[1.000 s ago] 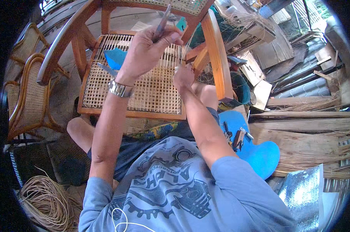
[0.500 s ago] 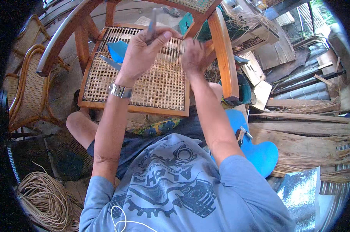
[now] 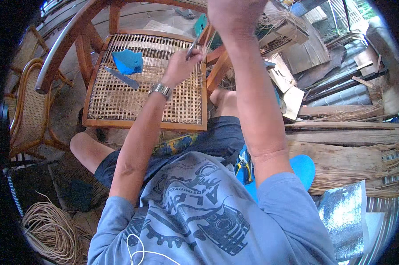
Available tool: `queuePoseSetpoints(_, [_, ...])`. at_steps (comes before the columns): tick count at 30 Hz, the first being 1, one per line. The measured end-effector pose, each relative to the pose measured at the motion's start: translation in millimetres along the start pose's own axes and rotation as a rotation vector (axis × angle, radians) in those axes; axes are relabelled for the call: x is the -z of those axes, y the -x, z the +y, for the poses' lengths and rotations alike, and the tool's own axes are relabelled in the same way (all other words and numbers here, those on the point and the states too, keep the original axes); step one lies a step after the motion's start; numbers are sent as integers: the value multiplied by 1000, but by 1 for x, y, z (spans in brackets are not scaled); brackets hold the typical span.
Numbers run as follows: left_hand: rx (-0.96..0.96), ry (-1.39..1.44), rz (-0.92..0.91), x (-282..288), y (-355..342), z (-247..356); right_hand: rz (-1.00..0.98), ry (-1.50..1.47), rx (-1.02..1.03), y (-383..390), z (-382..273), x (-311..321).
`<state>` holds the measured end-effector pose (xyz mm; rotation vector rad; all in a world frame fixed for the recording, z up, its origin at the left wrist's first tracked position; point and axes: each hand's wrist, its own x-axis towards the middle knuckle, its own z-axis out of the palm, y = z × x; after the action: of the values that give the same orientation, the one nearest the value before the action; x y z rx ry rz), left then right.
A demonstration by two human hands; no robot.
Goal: Weaving or repairing the cane seat of a wooden chair using strands of fiber.
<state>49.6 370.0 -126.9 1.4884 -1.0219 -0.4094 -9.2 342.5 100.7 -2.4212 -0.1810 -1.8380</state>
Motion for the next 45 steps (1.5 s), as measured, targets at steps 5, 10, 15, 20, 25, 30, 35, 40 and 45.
queuePoseSetpoints(5, [79,234,164,27,41,-28,-110,98,-367,66,47,-5])
queuePoseSetpoints(10, [346,579,124,60,81,-38,-871,282,-903,212,87,-26])
queuePoseSetpoints(15, [141,613,236,79,76,-25,-1126,421,-739,291,104,-33])
queuePoseSetpoints(20, [90,386,23,95,65,-19,-1160,382,-670,311,108,-28])
queuePoseSetpoints(25, [61,421,-177,95,63,-14,-1264,478,-511,305,99,-26])
queuePoseSetpoints(30, [86,519,150,100,60,-15,-1191,412,-509,287,97,-23])
queuePoseSetpoints(35, [192,379,514,92,63,-43,-939,259,-1039,274,98,-31])
queuePoseSetpoints(40, [471,322,233,49,70,-67,-649,-241,-1453,238,89,-36])
queuePoseSetpoints(45, [285,327,66,10,58,-61,-623,-345,-1277,151,41,-49])
